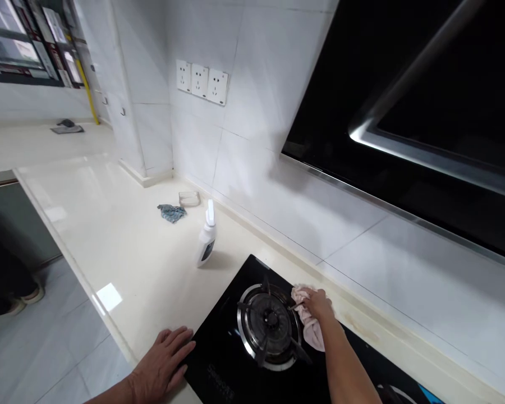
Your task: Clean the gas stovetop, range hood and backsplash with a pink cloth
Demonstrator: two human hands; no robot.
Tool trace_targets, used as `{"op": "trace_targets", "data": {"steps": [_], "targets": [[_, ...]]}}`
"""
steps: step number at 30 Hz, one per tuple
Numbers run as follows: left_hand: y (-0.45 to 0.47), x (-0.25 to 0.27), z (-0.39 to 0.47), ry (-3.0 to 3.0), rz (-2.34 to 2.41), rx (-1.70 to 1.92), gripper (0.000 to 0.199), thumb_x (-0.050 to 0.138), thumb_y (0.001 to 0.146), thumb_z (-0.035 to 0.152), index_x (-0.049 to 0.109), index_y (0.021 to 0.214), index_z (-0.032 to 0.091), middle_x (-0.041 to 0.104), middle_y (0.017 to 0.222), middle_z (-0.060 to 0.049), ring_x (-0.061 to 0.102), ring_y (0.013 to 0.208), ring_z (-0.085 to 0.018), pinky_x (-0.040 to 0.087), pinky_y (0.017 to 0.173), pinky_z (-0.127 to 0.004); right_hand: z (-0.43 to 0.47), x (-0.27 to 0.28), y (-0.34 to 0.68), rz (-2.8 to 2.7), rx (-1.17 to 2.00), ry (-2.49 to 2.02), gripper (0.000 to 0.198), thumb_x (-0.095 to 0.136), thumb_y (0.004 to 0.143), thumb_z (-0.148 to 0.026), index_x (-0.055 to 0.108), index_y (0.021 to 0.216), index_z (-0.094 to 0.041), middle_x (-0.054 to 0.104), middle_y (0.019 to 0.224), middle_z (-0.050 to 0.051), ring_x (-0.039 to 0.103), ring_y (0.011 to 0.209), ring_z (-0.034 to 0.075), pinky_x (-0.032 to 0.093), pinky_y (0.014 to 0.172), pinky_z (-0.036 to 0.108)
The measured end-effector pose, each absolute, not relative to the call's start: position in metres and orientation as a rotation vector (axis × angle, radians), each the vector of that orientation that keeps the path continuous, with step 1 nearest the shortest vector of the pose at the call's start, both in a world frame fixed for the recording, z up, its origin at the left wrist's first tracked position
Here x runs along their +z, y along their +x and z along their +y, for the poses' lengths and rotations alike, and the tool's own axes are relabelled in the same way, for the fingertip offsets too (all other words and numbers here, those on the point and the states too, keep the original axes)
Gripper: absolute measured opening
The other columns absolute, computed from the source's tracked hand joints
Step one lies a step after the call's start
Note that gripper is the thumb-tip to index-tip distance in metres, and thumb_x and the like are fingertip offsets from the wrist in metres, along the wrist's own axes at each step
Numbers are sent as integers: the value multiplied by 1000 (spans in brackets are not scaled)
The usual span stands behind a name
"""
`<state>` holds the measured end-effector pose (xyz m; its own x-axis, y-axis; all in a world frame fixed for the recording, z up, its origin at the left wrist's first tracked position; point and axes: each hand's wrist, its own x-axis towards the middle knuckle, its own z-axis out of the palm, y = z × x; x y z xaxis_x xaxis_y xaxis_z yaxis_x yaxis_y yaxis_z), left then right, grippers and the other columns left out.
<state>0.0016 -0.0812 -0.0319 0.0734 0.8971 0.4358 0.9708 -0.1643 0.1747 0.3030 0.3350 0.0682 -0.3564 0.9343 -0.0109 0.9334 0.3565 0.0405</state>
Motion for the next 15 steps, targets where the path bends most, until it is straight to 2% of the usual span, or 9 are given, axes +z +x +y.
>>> {"op": "trace_targets", "data": {"steps": [2,5,8,11,15], "targets": [[2,-29,-82,-2188,-1931,-671,50,55,88,22,52,137,23,58,141,-11,53,127,-31,43,100,-49,344,74,289,2541,8,1695,44,52,78,-23,74,116,-25,65,101,8,66,81,22,47,80,36],[3,-21,-84,-2221,-1959,-640,53,57,85,21,51,138,23,58,141,-11,53,127,-31,43,100,-51,355,78,255,2594,-46,1528,47,52,81,-23,69,124,-28,62,112,8,63,95,22,44,89,34],[5,-14,-86,-2217,-1997,-645,53,57,86,21,50,138,24,58,141,-11,53,128,-31,43,102,-52,357,79,204,2702,-105,1299,45,55,81,-24,69,123,-32,56,126,4,56,110,21,38,98,30],[6,-13,-87,-2212,-2029,-673,54,57,86,21,50,139,25,57,142,-11,52,129,-31,42,104,-53,348,80,147,2766,-132,1151,44,57,82,-26,68,123,-37,50,134,1,50,115,22,37,97,30],[6,-17,-87,-2236,-2065,-679,56,56,84,20,49,140,25,56,143,-12,51,130,-32,40,105,-55,319,81,91,2775,-104,1077,45,56,84,-29,63,128,-38,45,137,6,44,119,29,38,92,39]]}}
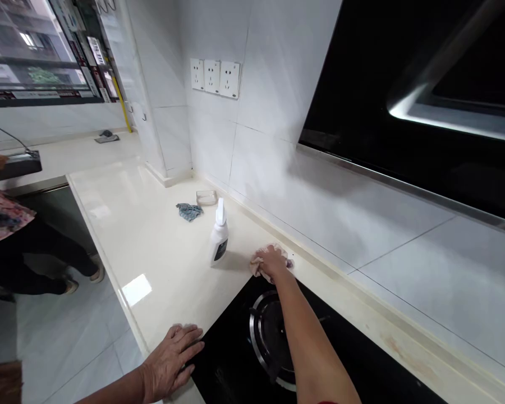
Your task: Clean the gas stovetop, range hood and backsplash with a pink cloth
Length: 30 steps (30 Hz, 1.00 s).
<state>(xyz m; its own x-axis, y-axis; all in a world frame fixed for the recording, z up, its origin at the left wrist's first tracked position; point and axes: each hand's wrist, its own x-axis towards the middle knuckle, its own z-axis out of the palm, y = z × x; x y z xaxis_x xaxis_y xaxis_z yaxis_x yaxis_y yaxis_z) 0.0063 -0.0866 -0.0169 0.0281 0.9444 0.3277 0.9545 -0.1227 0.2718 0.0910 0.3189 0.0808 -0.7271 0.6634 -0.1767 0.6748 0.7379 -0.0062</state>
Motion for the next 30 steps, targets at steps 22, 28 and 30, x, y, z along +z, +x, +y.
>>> {"op": "trace_targets", "data": {"steps": [22,28,30], "targets": [[-8,-41,-90,-2115,-1956,-1086,78,50,91,59,20,154,22,20,160,-23,24,147,-40,35,109,-62,20,21,131,3086,-462,1062,56,60,81,-24,54,136,-35,46,140,9,46,117,33,36,99,48],[-4,-24,-91,-2561,-1842,-1078,72,47,94,60,26,153,25,39,154,-16,31,145,-35,32,112,-55,-14,-32,199,3282,-478,1569,75,57,75,-29,40,147,-23,49,139,13,46,128,36,38,106,54],[9,-13,-86,-2597,-1729,-1198,74,49,92,62,28,151,22,38,154,-18,30,145,-36,31,113,-56,-16,-35,200,3273,-658,1694,73,54,79,-35,37,149,-20,52,138,16,51,125,36,40,105,56]]}}
